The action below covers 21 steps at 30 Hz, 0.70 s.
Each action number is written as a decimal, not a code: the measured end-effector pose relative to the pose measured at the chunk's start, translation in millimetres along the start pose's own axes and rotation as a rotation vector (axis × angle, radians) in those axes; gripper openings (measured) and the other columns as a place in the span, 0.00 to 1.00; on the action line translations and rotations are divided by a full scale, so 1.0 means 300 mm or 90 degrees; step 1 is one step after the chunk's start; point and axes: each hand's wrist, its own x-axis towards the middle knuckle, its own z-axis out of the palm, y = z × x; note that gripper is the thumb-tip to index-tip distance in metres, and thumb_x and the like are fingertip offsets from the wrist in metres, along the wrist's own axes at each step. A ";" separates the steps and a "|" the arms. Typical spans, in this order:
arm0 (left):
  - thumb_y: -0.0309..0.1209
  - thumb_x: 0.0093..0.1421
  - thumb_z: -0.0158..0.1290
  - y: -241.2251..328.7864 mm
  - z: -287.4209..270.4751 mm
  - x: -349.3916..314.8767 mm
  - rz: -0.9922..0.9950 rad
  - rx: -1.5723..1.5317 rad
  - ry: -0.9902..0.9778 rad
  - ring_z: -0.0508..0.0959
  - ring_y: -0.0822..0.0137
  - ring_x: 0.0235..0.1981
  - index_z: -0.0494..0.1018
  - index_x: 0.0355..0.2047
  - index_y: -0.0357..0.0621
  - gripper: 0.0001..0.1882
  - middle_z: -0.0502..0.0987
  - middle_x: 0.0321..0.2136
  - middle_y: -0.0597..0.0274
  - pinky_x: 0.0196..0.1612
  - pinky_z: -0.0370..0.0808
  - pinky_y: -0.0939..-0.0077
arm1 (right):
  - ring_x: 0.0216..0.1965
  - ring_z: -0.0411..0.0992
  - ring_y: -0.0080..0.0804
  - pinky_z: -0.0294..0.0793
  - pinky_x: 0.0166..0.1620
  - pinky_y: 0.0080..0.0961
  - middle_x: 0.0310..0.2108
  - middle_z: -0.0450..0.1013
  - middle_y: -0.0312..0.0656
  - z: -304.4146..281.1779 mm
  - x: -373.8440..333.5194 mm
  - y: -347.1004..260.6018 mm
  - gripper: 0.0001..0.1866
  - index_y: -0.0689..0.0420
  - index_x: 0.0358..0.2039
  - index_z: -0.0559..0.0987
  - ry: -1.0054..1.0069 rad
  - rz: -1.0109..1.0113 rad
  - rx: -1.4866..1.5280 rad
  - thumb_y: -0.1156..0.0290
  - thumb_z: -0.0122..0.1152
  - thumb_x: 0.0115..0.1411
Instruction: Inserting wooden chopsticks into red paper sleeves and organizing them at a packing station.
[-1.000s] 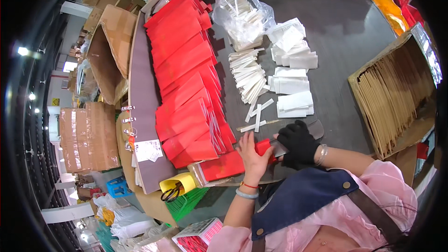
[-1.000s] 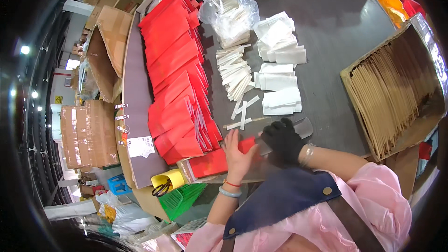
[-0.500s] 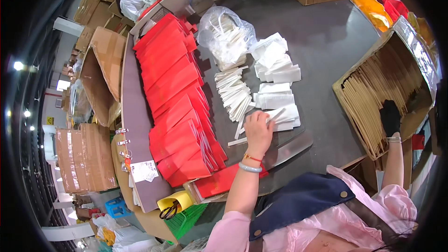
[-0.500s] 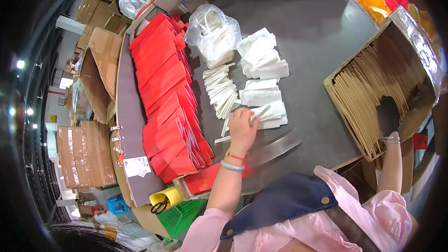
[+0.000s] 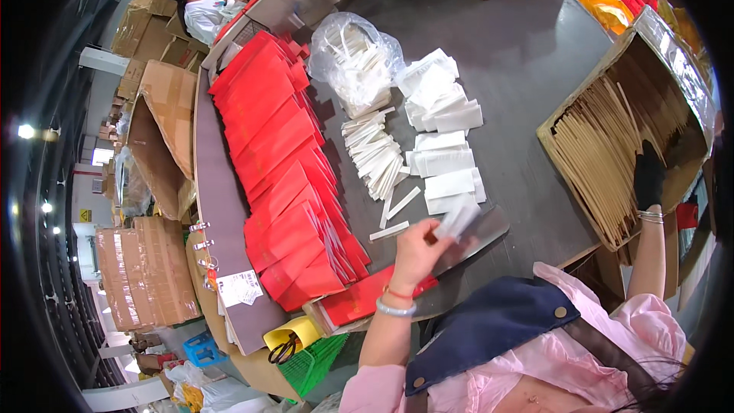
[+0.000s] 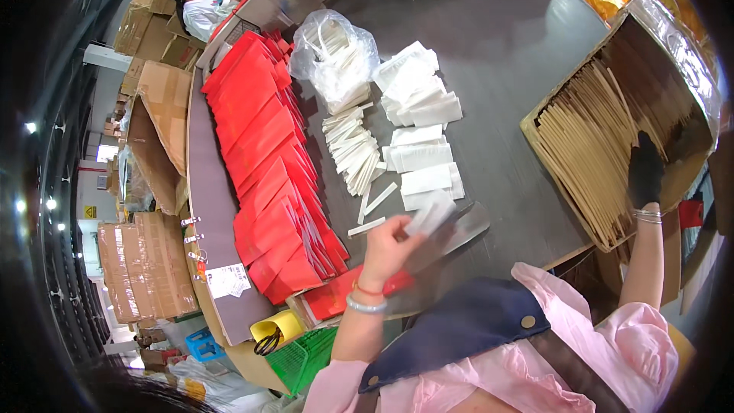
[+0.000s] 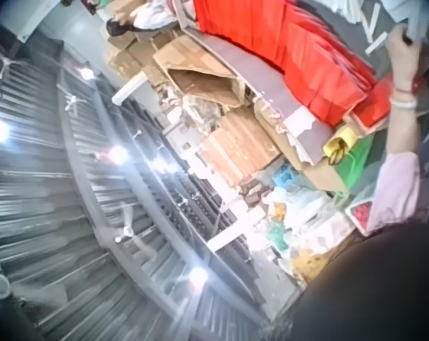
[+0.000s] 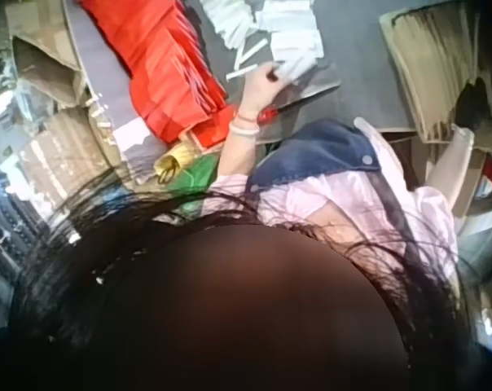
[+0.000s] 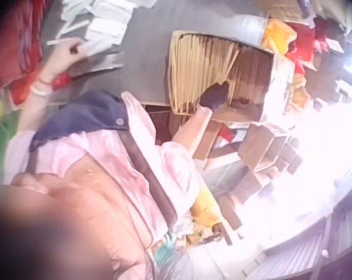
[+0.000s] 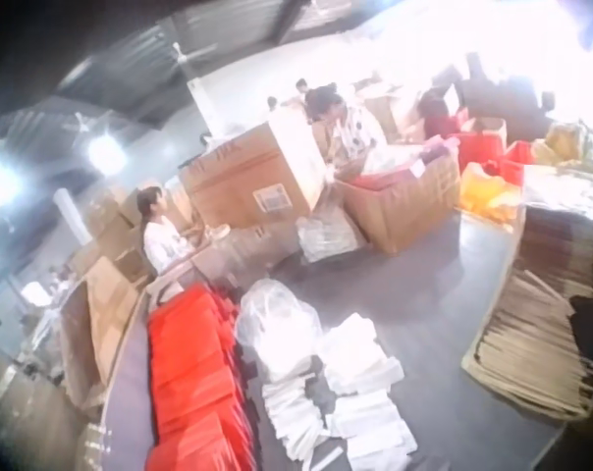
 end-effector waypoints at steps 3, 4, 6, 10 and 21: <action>0.36 0.45 0.68 -0.047 0.053 -0.118 0.127 0.344 0.037 0.74 0.60 0.32 0.79 0.45 0.52 0.25 0.76 0.27 0.63 0.38 0.70 0.65 | 0.58 0.68 0.47 0.64 0.61 0.33 0.56 0.71 0.53 0.002 0.009 0.062 0.19 0.63 0.55 0.74 -0.007 -0.053 -0.038 0.66 0.49 0.68; 0.36 0.45 0.68 -0.046 0.066 -0.127 0.123 0.344 0.039 0.74 0.60 0.32 0.79 0.45 0.52 0.25 0.76 0.27 0.63 0.38 0.70 0.65 | 0.58 0.68 0.47 0.64 0.61 0.33 0.56 0.71 0.53 -0.012 0.009 0.031 0.19 0.63 0.55 0.74 -0.009 -0.056 -0.037 0.66 0.49 0.68; 0.38 0.41 0.69 -0.038 0.083 -0.151 0.108 0.357 0.124 0.70 0.59 0.37 0.78 0.48 0.58 0.30 0.73 0.34 0.65 0.41 0.66 0.63 | 0.55 0.70 0.48 0.65 0.60 0.34 0.51 0.74 0.52 -0.067 -0.016 -0.122 0.15 0.62 0.50 0.77 0.122 -0.054 0.109 0.70 0.52 0.66; 0.35 0.41 0.69 -0.034 0.070 -0.162 0.073 0.288 0.179 0.70 0.56 0.41 0.77 0.49 0.51 0.31 0.72 0.39 0.61 0.45 0.68 0.63 | 0.36 0.72 0.45 0.70 0.40 0.35 0.33 0.74 0.45 -0.160 -0.188 -0.622 0.14 0.57 0.39 0.81 -0.009 -0.501 0.329 0.81 0.59 0.50; 0.34 0.38 0.70 -0.005 0.069 -0.200 0.089 0.319 0.151 0.67 0.49 0.52 0.70 0.54 0.40 0.39 0.70 0.50 0.54 0.55 0.65 0.57 | 0.34 0.73 0.45 0.73 0.37 0.40 0.28 0.73 0.46 0.041 -0.382 -1.001 0.05 0.55 0.31 0.80 -0.334 -0.754 0.532 0.68 0.61 0.56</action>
